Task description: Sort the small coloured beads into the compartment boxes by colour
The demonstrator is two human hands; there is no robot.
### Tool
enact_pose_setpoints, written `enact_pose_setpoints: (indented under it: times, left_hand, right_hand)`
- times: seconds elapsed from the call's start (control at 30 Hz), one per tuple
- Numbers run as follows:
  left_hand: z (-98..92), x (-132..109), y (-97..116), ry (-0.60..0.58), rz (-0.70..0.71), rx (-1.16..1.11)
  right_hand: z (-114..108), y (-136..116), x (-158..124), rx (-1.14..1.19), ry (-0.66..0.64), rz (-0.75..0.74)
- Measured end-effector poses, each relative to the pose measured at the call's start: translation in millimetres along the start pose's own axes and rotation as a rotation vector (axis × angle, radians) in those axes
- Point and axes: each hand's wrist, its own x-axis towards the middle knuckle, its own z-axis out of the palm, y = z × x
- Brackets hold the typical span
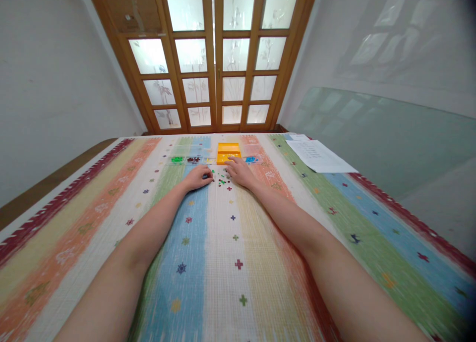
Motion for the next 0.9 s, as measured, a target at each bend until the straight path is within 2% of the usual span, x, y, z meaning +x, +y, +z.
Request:
enact_pose_setpoints:
  times: [0.17, 0.37, 0.7, 0.9]
  left_hand:
    - [2.2, 0, 2, 0.032, -0.045, 0.031]
    - [-0.5, -3, 0, 0.113, -0.27, -0.05]
    - [-2.4, -1, -19, 0.359, -0.418, -0.236]
    - [-3.3, 0, -33, 0.575, -0.562, -0.508]
  right_hand:
    - [0, -1, 0, 0.019, -0.001, -0.007]
    - [0, 0, 0, 0.041, 0.005, -0.02]
    - [2, 1, -1, 0.054, -0.001, -0.025]
    - [2, 2, -1, 0.054, -0.002, -0.039]
